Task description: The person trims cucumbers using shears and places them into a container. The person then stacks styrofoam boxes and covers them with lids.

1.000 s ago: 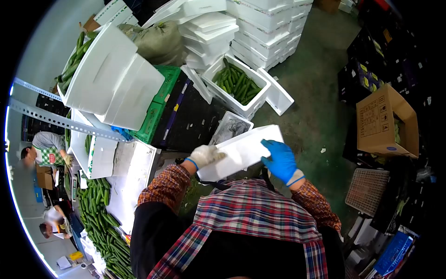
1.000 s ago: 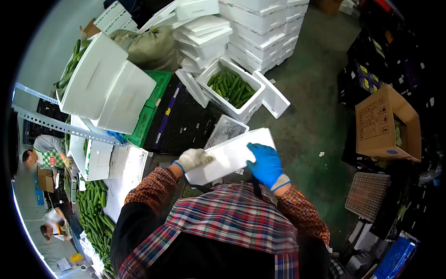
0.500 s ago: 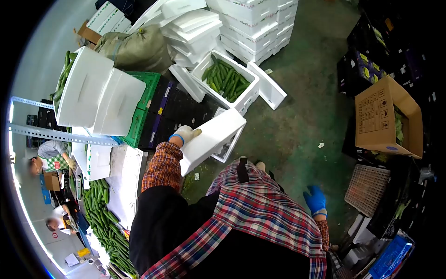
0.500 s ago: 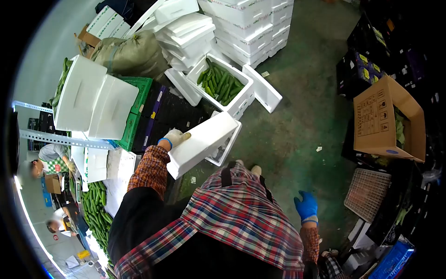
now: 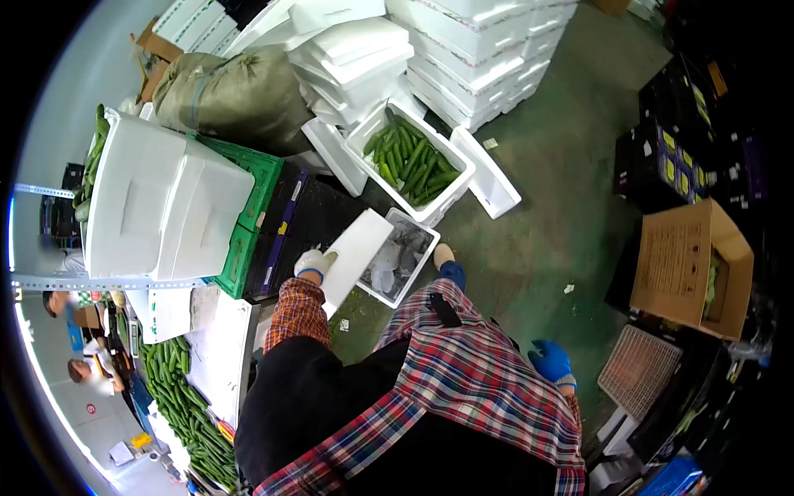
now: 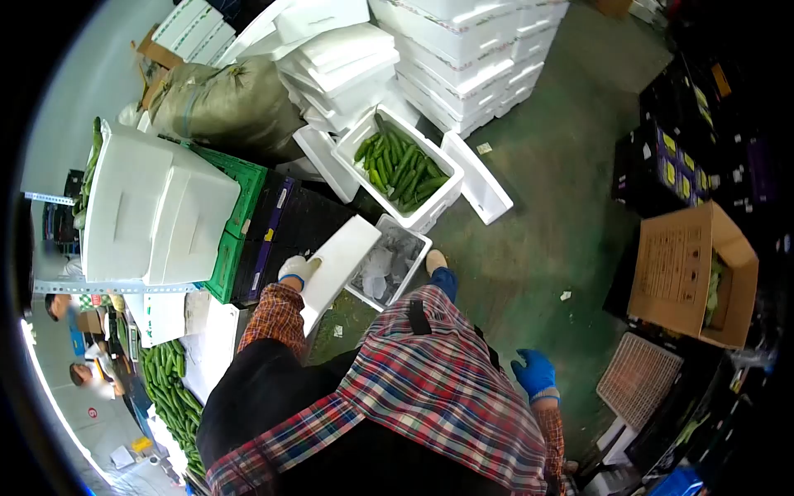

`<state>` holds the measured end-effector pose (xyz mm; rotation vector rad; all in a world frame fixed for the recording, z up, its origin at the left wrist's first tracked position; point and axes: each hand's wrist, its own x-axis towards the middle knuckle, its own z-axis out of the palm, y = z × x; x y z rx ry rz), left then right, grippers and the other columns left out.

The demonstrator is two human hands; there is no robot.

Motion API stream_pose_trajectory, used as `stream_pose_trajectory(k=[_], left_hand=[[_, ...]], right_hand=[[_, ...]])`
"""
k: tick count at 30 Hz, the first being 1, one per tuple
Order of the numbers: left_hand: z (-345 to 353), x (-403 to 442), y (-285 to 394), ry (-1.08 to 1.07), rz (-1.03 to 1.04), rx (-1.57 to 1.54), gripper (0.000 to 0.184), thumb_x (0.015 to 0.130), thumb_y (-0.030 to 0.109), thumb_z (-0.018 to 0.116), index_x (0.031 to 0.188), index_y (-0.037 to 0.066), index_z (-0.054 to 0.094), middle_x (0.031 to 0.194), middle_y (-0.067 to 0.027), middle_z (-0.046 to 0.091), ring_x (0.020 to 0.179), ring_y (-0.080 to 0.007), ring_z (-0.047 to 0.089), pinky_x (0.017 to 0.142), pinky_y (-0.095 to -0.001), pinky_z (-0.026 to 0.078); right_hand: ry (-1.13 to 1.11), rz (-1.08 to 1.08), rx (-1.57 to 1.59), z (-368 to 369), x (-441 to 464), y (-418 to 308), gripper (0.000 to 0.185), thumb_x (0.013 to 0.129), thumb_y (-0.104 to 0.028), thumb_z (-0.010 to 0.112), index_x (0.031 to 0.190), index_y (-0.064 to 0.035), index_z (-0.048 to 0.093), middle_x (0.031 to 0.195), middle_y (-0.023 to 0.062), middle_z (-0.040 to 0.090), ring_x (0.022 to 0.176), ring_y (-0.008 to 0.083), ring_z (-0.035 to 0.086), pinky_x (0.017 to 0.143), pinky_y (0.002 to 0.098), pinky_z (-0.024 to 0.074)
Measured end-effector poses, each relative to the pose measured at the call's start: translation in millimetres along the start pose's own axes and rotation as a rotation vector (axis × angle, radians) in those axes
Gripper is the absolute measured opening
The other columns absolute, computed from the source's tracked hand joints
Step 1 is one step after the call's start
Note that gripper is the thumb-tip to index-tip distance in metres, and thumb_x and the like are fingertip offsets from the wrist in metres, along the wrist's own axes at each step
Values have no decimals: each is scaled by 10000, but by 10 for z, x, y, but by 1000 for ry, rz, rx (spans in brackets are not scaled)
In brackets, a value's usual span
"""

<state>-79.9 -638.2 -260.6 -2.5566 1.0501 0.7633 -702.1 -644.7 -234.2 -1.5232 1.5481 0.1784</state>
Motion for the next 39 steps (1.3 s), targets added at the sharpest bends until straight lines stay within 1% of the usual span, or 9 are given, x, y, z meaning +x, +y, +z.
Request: stream_pose_trajectory(k=[5,9,13,17,21,25,29,33,39], left_hand=[[-213,69,132,-287,121,144,653,785,596,574,1015,-5,688,1059,-253,644,1005,-375,625,858,-443,495],[-375,247,-94,-87,-171,-88,627,792,585,565,968,0,706,1012,-256,655,984,-395,629,855,-445,494],[-338,169,-73,-374,128,114,677,779,599,549,1001,-25,688,1044,-282,631,1005,-403,614,872,-444,483],[-487,171,-253,-41,-180,-127,674,813,607,511,901,-36,693,928,-282,650,917,-400,639,779,-459,510],[-531,-15,-127,-335,82,-31,665,805,592,521,886,-46,691,933,-302,638,927,-433,620,822,-478,481],[-662,2,-278,-75,-245,-201,642,801,577,526,934,-27,700,944,-274,653,935,-393,638,833,-452,495],[-363,-144,-109,-316,113,36,642,810,599,497,922,4,710,966,-233,666,970,-386,629,843,-456,492],[-473,-150,-230,-112,-322,-237,641,811,608,500,922,13,711,974,-232,665,962,-377,637,837,-452,495],[-623,-579,156,-192,-127,-45,608,803,593,533,897,20,715,957,-229,666,934,-390,639,825,-453,498]], right_hand=[[-54,-98,-195,-507,613,-654,391,805,-322,667,1124,-98,639,1117,140,635,1022,315,613,884,395,486],[-49,-287,-305,-829,1174,-1048,379,807,-320,660,1114,-101,642,1104,153,635,1011,332,608,872,402,487],[-8,-330,-343,-1017,1452,-1559,357,810,-313,655,1087,-88,651,1066,167,642,1010,341,600,877,411,478],[-99,-353,-363,-1038,1643,-1733,342,810,-308,653,1086,-107,656,1064,166,643,1020,336,597,882,413,477],[-232,-331,-490,-1072,1808,-1773,362,808,-362,631,1086,-134,664,1073,148,646,1033,334,594,883,419,480],[-288,-353,-572,-1180,2000,-1824,390,802,-411,612,1077,-141,672,1071,134,652,1012,337,602,880,422,483],[-200,-508,-625,-1253,2197,-1847,358,820,-400,595,1049,-138,680,1012,151,667,920,354,628,822,426,501],[-344,-435,-665,-1376,2230,-2232,352,831,-398,612,1045,-128,682,1012,145,669,904,340,633,805,417,508],[-400,-461,-667,-1432,2586,-1864,359,864,-432,552,991,-126,691,984,160,671,897,354,633,798,419,505]])
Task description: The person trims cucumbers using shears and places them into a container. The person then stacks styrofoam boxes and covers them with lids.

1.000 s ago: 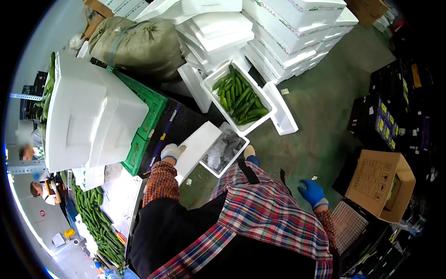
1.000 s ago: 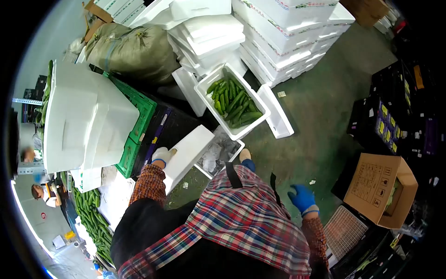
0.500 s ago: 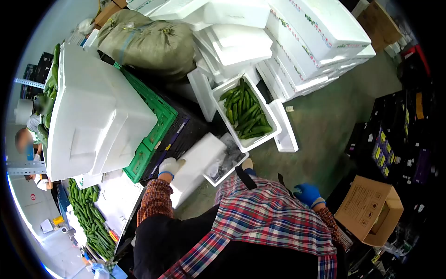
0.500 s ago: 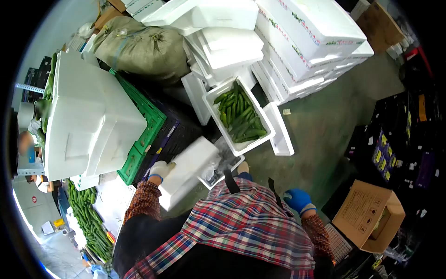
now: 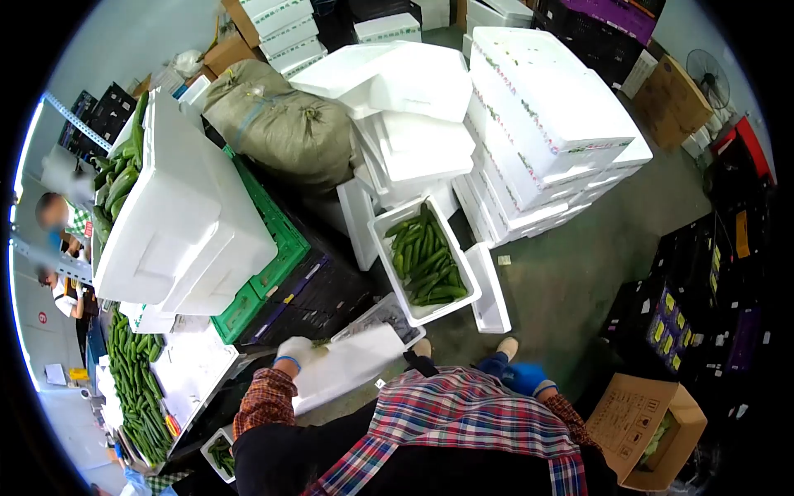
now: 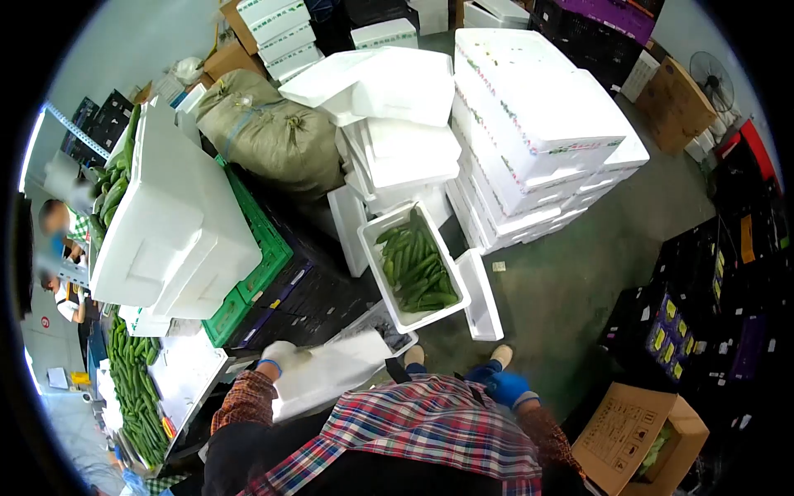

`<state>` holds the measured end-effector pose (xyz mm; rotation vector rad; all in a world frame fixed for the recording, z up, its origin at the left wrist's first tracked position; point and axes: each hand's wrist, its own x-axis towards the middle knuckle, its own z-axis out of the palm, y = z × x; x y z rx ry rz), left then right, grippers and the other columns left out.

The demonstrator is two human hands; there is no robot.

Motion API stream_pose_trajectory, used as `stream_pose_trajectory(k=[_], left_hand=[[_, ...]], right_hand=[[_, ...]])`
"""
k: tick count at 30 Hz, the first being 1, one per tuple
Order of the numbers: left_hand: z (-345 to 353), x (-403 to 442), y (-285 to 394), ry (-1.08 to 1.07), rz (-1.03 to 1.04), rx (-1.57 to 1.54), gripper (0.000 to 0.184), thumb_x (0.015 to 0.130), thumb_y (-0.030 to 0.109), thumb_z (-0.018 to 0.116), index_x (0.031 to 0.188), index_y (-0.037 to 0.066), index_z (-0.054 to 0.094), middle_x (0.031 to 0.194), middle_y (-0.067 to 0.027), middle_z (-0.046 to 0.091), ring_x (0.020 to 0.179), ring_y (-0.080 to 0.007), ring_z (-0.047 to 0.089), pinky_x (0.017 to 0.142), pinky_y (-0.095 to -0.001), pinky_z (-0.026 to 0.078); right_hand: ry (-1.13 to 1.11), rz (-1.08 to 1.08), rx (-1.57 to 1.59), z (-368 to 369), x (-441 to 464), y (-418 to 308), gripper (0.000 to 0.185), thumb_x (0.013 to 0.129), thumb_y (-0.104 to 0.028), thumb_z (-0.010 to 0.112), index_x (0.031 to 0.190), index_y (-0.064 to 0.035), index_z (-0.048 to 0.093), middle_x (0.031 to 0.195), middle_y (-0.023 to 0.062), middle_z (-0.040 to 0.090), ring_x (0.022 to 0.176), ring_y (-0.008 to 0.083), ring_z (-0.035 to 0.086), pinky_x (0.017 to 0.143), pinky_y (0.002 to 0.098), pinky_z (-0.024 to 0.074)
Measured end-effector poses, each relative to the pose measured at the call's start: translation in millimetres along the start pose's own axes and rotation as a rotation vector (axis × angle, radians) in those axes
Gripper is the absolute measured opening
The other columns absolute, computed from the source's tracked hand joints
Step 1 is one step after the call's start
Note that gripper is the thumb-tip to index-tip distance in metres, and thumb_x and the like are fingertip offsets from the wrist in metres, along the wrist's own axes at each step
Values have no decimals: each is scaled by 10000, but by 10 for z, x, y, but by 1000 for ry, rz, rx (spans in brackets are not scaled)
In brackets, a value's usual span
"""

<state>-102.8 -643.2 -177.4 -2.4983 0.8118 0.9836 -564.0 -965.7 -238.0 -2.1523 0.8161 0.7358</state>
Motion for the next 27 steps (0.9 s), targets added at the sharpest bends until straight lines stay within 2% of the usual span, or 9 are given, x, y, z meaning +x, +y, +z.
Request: stream_pose_trajectory(k=[3,6,11,13,15,16,18,22,27], left_hand=[[40,28,-235,349,-235,-168,588,822,582,532,871,28,723,879,-222,674,852,-379,662,777,-453,516],[12,-271,211,208,-250,-52,601,816,585,549,927,18,712,971,-219,671,944,-363,644,819,-442,507],[-517,-916,841,202,-219,-81,656,816,630,501,904,16,714,983,-227,662,986,-374,625,875,-436,484],[-847,-1280,1014,375,-116,-70,544,892,496,491,782,6,700,844,-211,668,866,-380,643,770,-453,491],[-1008,-1532,864,574,18,-172,243,944,213,495,898,41,661,782,-115,672,747,-286,644,672,-397,521],[-923,-1422,409,678,195,763,203,930,175,533,1048,31,613,951,-62,683,797,-209,640,690,-338,533],[-1625,-2385,1203,762,-105,-755,384,933,345,582,1112,5,584,951,-111,653,831,-158,628,695,-274,525],[-2465,-2983,1473,1131,-126,-547,699,898,614,487,965,-65,640,729,-115,650,650,-194,621,623,-320,501],[-3528,-2446,1780,1417,-114,-156,444,916,411,518,826,-8,637,728,-212,615,674,-344,609,654,-433,463]], right_hand=[[34,-82,49,38,65,385,375,874,-448,528,975,-128,696,978,160,672,900,363,631,792,420,499],[-54,-31,30,-595,-187,204,402,881,-464,490,975,-134,700,987,160,670,911,367,627,809,420,494],[21,-139,-84,-466,55,1486,393,860,-430,496,982,-105,681,1031,183,656,965,385,612,821,456,491],[17,-167,-121,-392,125,2026,401,838,-423,522,983,-80,675,1016,181,658,959,389,611,825,465,488],[7,-147,-161,-506,-26,2301,403,839,-420,523,997,-82,676,1028,179,658,962,388,614,828,467,489],[-1,-119,-198,-571,-90,2388,405,840,-418,525,1010,-84,677,1041,178,658,965,387,616,831,468,490],[-90,-44,-231,-659,-99,2529,427,837,-429,524,1039,-87,681,1078,183,649,980,386,616,840,472,491],[-127,89,-206,-684,-40,2600,454,818,-465,531,1005,-86,698,1068,191,652,982,392,615,843,475,492],[38,-147,-36,-623,227,2287,389,818,-412,558,959,-80,704,1024,193,660,941,375,628,818,442,500]])
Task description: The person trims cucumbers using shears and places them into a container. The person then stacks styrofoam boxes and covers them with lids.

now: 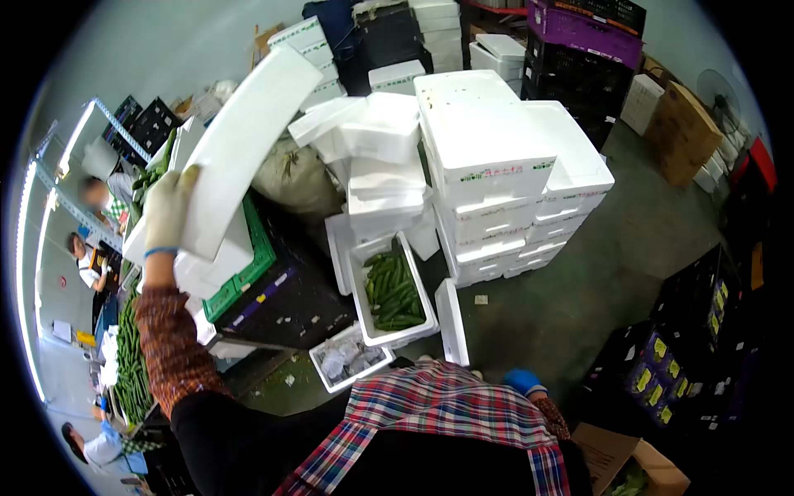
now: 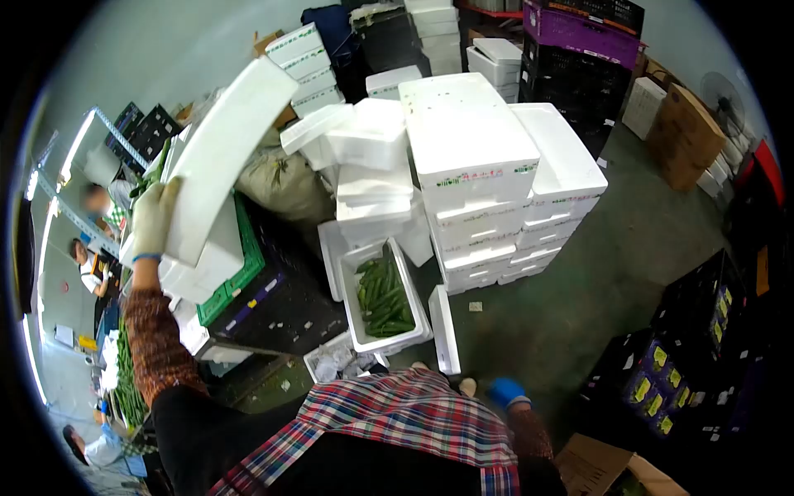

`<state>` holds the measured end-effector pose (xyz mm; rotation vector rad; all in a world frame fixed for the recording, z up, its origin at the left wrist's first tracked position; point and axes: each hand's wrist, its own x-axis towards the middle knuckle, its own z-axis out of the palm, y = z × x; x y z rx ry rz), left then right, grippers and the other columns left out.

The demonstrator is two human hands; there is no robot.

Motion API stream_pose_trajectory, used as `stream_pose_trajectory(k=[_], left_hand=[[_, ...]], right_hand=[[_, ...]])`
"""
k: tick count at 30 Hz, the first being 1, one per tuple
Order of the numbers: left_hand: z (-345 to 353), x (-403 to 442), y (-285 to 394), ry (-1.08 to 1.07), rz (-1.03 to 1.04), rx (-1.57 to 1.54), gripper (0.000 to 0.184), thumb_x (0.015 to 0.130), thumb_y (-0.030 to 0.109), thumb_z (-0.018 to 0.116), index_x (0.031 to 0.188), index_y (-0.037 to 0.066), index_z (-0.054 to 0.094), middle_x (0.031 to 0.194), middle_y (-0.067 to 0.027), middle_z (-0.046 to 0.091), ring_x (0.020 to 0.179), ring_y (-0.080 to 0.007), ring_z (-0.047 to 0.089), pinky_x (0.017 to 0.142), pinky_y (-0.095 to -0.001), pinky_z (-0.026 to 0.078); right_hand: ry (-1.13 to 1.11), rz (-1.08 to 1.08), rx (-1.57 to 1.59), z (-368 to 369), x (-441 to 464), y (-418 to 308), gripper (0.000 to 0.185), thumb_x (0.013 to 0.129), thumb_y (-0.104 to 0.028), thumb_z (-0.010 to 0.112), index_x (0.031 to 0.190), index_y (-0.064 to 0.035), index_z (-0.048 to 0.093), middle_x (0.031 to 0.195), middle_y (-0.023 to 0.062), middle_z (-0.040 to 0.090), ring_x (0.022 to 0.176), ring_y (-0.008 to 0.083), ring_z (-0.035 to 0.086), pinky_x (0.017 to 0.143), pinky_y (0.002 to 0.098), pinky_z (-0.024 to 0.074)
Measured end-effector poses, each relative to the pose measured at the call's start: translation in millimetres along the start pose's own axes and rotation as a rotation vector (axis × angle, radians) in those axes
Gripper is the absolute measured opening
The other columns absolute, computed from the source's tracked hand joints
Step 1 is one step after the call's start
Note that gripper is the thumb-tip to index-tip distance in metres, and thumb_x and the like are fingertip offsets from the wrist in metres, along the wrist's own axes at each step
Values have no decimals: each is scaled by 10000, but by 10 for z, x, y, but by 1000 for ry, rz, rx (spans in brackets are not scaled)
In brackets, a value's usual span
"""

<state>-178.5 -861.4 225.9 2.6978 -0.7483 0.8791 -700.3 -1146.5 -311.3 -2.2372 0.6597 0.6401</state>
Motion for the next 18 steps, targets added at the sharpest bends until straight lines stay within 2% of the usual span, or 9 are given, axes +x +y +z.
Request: stream_pose_trajectory(k=[1,3,4,7,9,12,14,15,18], left_hand=[[107,179,150,-20,121,69,450,910,420,512,839,-7,633,778,-235,621,762,-398,615,709,-468,472],[479,710,316,-86,115,154,512,881,494,514,867,-2,642,855,-269,638,844,-419,619,760,-481,476],[647,920,447,-89,125,160,514,874,503,518,872,6,649,877,-270,643,877,-418,623,778,-477,483],[1094,1508,788,-134,146,144,494,873,492,518,930,34,692,932,-232,665,901,-386,645,783,-452,502],[1372,1877,979,-198,98,184,447,853,450,562,997,52,704,975,-207,676,934,-364,655,808,-435,511],[1820,2164,1122,-194,120,242,419,845,433,582,1028,77,706,1013,-166,687,965,-326,663,808,-424,516],[2165,2323,1120,-250,10,306,408,838,441,597,1067,122,708,1060,-112,691,989,-284,666,800,-394,516],[2262,2311,1118,-272,17,338,432,814,463,623,1119,164,693,1128,-73,677,1044,-250,645,828,-414,492],[2652,2319,937,-309,14,352,526,763,532,642,1160,188,668,1202,-59,639,1117,-252,598,872,-515,439]], right_hand=[[19,3,11,-43,-60,-184,389,818,-412,558,959,-80,704,1024,193,660,941,375,628,818,442,500],[183,57,213,-87,-219,-499,344,833,-376,561,947,-88,712,990,184,668,929,360,636,810,425,502],[213,68,277,149,-105,-358,349,846,-368,552,988,-84,699,1033,191,654,960,360,626,828,425,497],[284,58,427,1541,398,657,377,884,-344,524,1110,-73,660,1161,212,612,1054,361,597,880,426,482],[141,183,173,872,-217,-53,405,906,-339,486,1164,-59,626,1237,222,568,1100,377,568,918,431,465],[209,508,327,1302,-332,178,407,912,-350,463,1131,-58,643,1179,222,600,1071,385,578,916,434,460],[204,519,332,1228,-405,129,407,910,-353,465,1125,-58,646,1171,222,604,1068,386,580,915,433,460],[209,509,336,1192,-459,87,408,908,-354,466,1122,-58,647,1167,221,606,1066,386,580,914,433,460],[202,444,327,1150,-656,-85,408,905,-358,468,1112,-57,651,1155,221,611,1060,387,582,911,432,461]])
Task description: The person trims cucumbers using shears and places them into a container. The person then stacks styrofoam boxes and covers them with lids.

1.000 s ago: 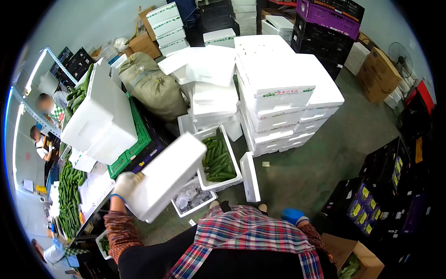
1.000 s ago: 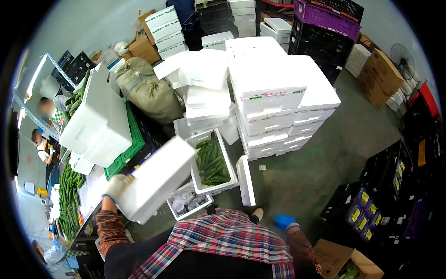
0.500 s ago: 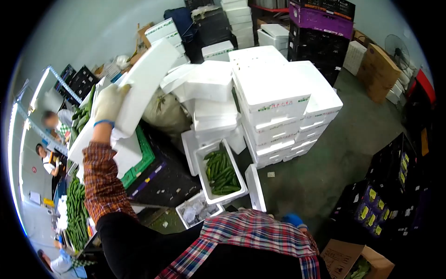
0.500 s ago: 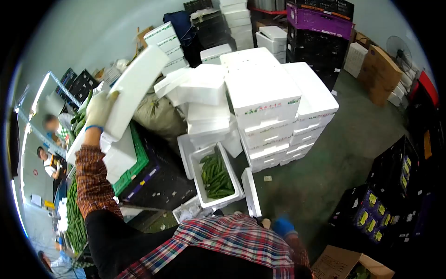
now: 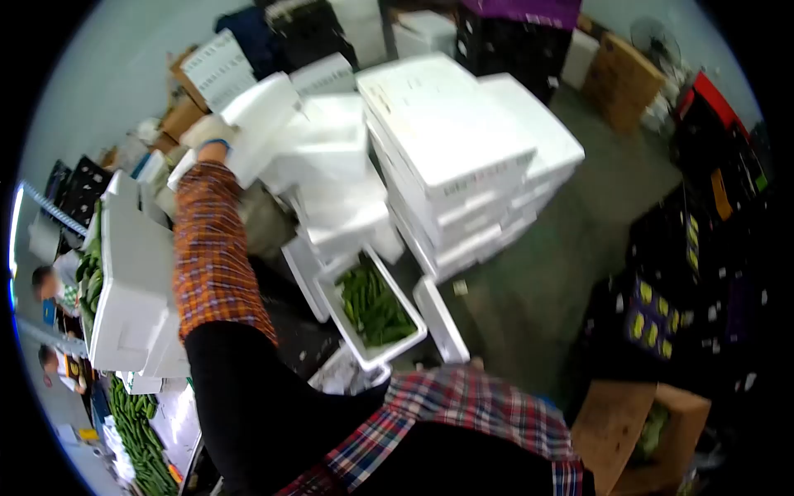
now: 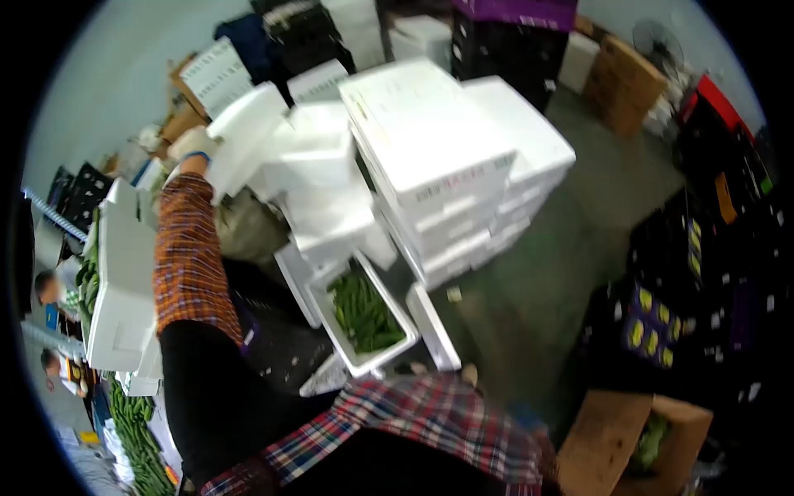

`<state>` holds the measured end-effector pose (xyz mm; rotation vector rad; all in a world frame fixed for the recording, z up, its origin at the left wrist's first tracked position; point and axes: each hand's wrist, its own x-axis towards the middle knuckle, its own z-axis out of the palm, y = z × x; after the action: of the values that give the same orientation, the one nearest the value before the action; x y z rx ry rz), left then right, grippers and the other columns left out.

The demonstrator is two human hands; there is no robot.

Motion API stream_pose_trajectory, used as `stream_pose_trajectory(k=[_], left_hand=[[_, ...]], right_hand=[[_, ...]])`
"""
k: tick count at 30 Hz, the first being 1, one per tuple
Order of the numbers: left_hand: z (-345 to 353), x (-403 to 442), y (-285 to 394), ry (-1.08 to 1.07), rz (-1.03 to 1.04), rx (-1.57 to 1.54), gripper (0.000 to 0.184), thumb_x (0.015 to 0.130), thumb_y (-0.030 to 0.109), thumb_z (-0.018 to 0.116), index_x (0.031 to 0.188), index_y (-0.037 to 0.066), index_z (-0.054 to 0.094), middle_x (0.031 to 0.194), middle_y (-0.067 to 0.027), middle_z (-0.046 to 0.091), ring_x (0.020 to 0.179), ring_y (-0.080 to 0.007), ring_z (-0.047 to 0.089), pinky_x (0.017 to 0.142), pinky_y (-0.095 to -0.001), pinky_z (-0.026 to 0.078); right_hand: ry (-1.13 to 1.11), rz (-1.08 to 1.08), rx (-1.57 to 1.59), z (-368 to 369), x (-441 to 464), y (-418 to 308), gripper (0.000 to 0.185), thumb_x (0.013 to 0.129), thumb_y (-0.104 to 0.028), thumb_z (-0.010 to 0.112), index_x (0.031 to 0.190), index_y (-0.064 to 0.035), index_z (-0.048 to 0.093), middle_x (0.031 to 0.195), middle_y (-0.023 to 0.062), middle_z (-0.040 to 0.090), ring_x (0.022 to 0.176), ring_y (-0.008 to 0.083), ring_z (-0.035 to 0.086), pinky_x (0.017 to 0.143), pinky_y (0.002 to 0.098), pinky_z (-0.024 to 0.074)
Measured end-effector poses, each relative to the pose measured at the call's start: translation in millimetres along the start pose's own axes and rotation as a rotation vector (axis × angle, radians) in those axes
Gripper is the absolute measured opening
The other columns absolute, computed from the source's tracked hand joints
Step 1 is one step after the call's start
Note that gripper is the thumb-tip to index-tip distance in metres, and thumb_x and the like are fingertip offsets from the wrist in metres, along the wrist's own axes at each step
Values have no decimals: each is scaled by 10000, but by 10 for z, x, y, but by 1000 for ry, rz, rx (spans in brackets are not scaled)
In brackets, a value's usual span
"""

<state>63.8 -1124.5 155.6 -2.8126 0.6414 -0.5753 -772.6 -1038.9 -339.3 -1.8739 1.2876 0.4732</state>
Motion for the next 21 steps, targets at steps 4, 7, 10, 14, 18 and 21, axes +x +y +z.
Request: stream_pose_trajectory(k=[4,7,10,14,18,21], left_hand=[[307,139,-280,-65,176,22,487,843,484,551,1141,108,634,1194,-161,615,1116,-337,579,896,-468,457],[366,144,-485,-49,195,14,502,865,496,524,1183,115,598,1202,-177,605,1131,-357,561,904,-458,453],[402,-181,-544,113,252,-82,510,885,490,509,1214,109,589,1199,-179,605,1120,-356,564,911,-456,451],[540,-936,-463,303,452,-323,427,890,391,555,1197,99,606,1123,-186,636,1055,-353,594,912,-408,459],[869,-1936,-115,22,438,-569,318,840,252,626,1101,73,657,1059,-165,664,998,-319,630,888,-365,481],[1473,-2698,13,-56,465,-663,297,835,247,630,1071,70,658,1009,-161,669,961,-318,637,857,-359,494]], right_hand=[[-46,-21,23,70,-181,-22,410,900,-364,472,1100,-57,656,1139,220,619,1053,389,584,907,431,461],[-92,110,73,-441,-489,-818,407,892,-370,482,1079,-58,664,1120,217,627,1043,389,588,895,429,465],[-116,132,146,-665,-455,-983,406,878,-378,498,1059,-59,672,1105,211,635,1029,388,595,881,426,470],[-196,-28,-4,-777,-2,-870,412,865,-389,519,1054,-58,674,1089,200,645,1009,383,605,880,426,472],[-225,-16,-78,-1178,146,-1227,405,870,-403,515,1041,-78,686,1080,178,654,1006,369,609,883,421,473],[-272,-89,-108,-1368,431,-1226,410,874,-410,504,1035,-80,689,1079,179,653,1008,372,606,882,427,470]])
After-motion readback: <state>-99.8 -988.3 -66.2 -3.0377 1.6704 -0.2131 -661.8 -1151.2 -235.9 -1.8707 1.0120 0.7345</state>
